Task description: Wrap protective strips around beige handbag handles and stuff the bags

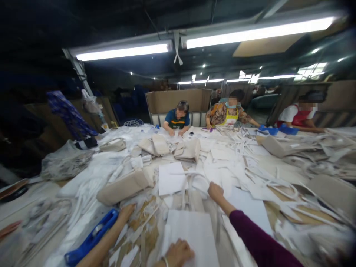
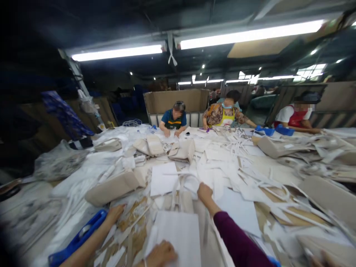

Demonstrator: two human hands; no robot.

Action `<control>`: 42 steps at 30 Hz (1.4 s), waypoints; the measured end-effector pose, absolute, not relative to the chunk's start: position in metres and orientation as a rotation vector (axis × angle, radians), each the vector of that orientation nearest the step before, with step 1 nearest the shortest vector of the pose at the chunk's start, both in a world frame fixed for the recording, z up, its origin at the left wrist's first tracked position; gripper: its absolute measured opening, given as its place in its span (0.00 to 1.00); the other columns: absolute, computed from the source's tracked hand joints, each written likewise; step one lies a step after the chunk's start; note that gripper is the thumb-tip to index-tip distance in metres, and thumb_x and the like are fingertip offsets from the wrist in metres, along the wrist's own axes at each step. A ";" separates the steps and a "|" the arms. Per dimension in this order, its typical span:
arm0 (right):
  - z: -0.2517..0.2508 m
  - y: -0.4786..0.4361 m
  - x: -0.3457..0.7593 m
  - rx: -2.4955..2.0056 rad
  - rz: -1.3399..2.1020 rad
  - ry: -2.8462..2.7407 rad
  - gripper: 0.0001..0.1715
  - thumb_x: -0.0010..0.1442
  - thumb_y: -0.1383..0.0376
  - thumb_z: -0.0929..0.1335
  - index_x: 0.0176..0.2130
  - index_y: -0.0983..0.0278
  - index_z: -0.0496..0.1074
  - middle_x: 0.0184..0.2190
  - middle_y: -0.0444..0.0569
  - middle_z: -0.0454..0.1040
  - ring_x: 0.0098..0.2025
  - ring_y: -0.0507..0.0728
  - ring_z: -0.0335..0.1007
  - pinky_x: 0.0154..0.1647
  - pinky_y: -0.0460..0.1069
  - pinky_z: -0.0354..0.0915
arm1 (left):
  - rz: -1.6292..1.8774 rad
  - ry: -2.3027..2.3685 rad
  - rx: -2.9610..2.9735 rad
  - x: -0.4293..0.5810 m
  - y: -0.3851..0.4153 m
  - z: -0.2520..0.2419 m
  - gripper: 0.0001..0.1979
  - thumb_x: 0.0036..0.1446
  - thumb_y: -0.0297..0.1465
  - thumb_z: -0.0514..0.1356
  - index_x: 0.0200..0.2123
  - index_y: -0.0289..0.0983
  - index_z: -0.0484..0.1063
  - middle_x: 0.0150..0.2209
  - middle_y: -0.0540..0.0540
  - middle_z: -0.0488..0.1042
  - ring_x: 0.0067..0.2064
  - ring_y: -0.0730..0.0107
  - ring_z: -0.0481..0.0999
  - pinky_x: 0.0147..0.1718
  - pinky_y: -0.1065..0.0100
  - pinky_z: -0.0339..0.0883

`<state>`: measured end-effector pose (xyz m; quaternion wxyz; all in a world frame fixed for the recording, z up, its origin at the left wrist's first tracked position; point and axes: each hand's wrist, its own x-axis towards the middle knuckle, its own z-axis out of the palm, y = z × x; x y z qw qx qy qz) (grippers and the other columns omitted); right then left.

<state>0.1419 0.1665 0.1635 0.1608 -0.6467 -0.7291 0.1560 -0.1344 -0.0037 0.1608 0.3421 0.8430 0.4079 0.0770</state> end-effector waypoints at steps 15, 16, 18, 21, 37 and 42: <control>0.283 0.029 0.183 -1.630 0.140 -2.048 0.10 0.55 0.69 0.59 0.40 0.63 0.60 0.28 0.46 0.67 0.27 0.56 0.62 0.30 0.48 0.53 | 0.534 1.177 1.881 -0.045 -0.046 0.145 0.18 0.54 0.30 0.57 0.49 0.37 0.70 0.47 0.39 0.70 0.50 0.58 0.68 0.52 0.57 0.61; 0.282 0.008 0.181 -1.584 0.188 -2.024 0.09 0.54 0.68 0.59 0.39 0.62 0.60 0.27 0.45 0.66 0.27 0.55 0.62 0.29 0.48 0.54 | 0.628 1.127 1.768 -0.038 -0.049 0.150 0.17 0.55 0.32 0.57 0.48 0.37 0.71 0.46 0.40 0.71 0.49 0.60 0.69 0.50 0.58 0.63; 0.275 -0.030 0.178 -1.537 0.305 -1.968 0.06 0.54 0.68 0.59 0.36 0.61 0.59 0.26 0.43 0.65 0.26 0.54 0.63 0.29 0.47 0.55 | 0.755 1.001 1.485 -0.026 -0.057 0.160 0.17 0.55 0.36 0.59 0.47 0.37 0.72 0.45 0.40 0.72 0.48 0.60 0.71 0.48 0.59 0.65; 0.263 -0.075 0.176 -1.545 0.448 -1.881 0.03 0.55 0.66 0.60 0.34 0.60 0.58 0.25 0.42 0.64 0.26 0.54 0.64 0.28 0.47 0.57 | 0.880 0.864 1.055 -0.009 -0.059 0.169 0.21 0.52 0.39 0.63 0.48 0.34 0.72 0.45 0.38 0.74 0.46 0.59 0.74 0.46 0.59 0.66; 0.213 -0.177 0.249 -1.658 1.210 -1.260 0.29 0.53 0.49 0.66 0.51 0.57 0.59 0.26 0.41 0.68 0.20 0.53 0.64 0.23 0.50 0.65 | 1.109 0.806 -0.032 0.028 0.052 0.131 0.16 0.63 0.31 0.47 0.44 0.27 0.68 0.31 0.37 0.74 0.33 0.64 0.76 0.36 0.62 0.72; 0.156 -0.191 0.280 -1.674 1.710 -1.207 0.26 0.47 0.49 0.67 0.43 0.61 0.68 0.21 0.41 0.66 0.17 0.51 0.62 0.19 0.48 0.60 | 1.211 0.883 -0.060 0.022 0.057 0.120 0.06 0.56 0.22 0.53 0.36 0.31 0.69 0.25 0.44 0.74 0.29 0.69 0.76 0.34 0.67 0.72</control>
